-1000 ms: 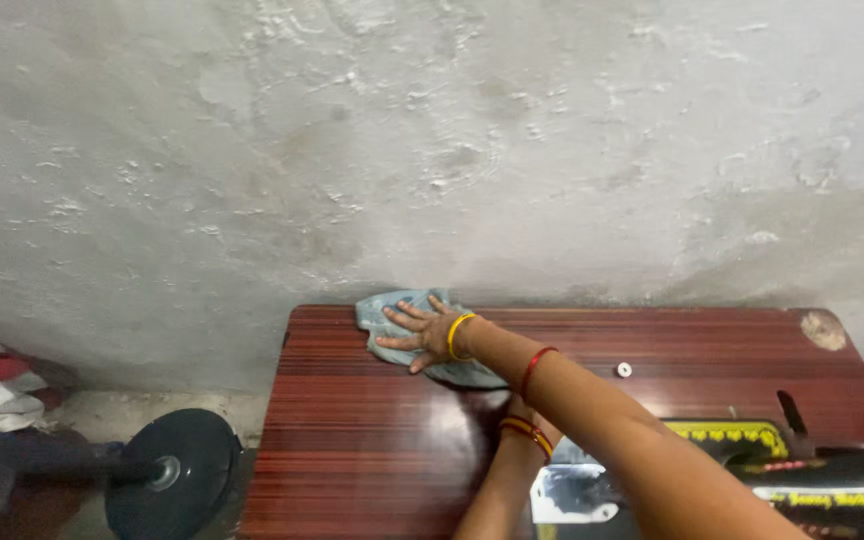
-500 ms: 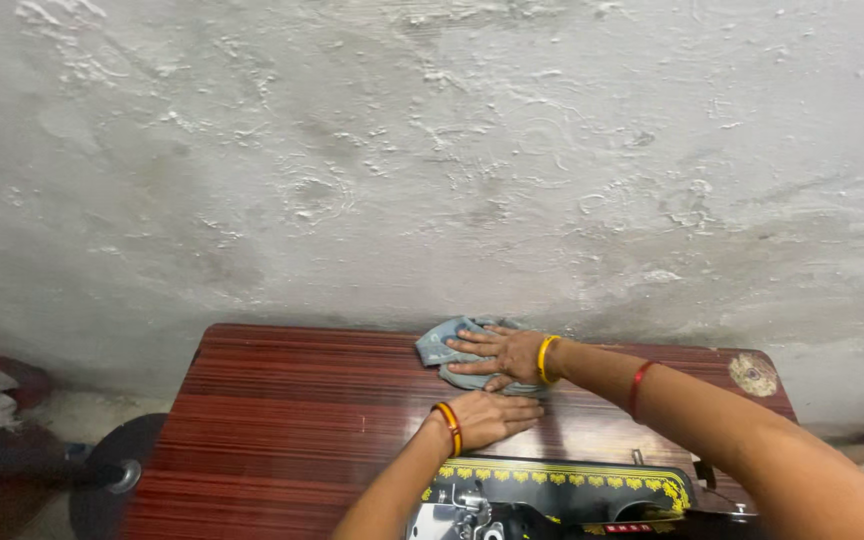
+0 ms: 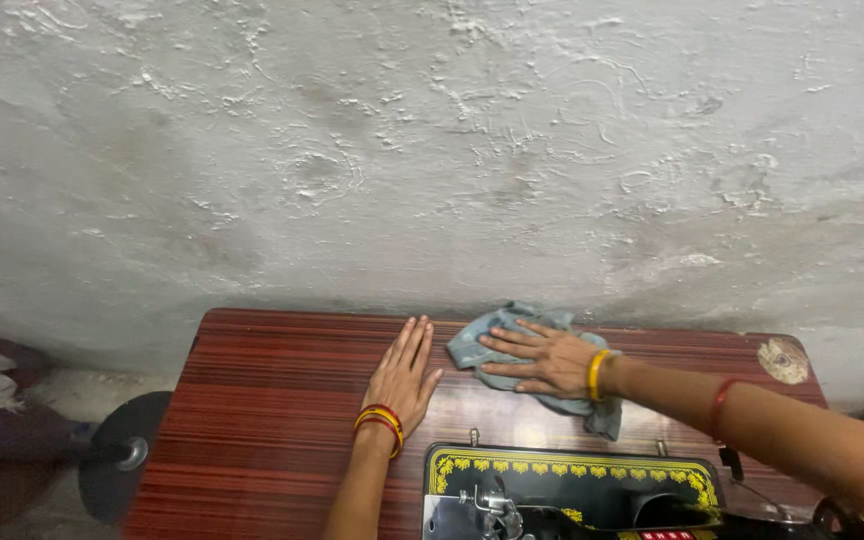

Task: The person wipes the wooden table and the black sewing machine with a cloth, then handles the drive belt at the base of the machine. The person cleans the table surface, the machine body, and the handwheel, then inspects the belt.

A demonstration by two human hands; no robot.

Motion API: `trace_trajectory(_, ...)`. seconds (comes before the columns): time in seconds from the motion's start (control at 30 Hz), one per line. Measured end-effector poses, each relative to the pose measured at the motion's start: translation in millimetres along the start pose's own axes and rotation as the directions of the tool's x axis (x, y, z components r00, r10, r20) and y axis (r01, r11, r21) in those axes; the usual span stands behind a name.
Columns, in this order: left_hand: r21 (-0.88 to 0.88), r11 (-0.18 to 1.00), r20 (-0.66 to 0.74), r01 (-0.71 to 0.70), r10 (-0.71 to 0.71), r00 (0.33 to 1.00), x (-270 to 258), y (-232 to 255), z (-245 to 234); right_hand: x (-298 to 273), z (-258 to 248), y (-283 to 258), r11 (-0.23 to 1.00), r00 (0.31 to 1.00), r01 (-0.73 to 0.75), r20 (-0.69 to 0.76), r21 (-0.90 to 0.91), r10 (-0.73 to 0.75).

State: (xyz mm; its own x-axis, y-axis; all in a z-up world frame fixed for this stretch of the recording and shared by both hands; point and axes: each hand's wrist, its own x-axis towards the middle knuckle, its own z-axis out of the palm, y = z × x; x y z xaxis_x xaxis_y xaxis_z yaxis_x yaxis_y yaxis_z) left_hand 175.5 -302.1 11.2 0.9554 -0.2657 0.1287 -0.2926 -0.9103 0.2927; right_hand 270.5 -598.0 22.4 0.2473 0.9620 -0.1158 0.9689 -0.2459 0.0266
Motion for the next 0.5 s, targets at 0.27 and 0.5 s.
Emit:
trace_trajectory(0.27, -0.118, 0.984, -0.187, 0.132, -0.153, 0.97, 2, -20, 27, 59, -7, -45, 0.99, 0.995, 0.077, -0.075, 0.121, -0.068)
trace_trajectory(0.5, -0.115, 0.983, -0.175, 0.142, -0.161, 0.971, -1, -18, 22, -89, -9, -24, 0.909, 0.909, 0.416, -0.023, 0.012, -0.415)
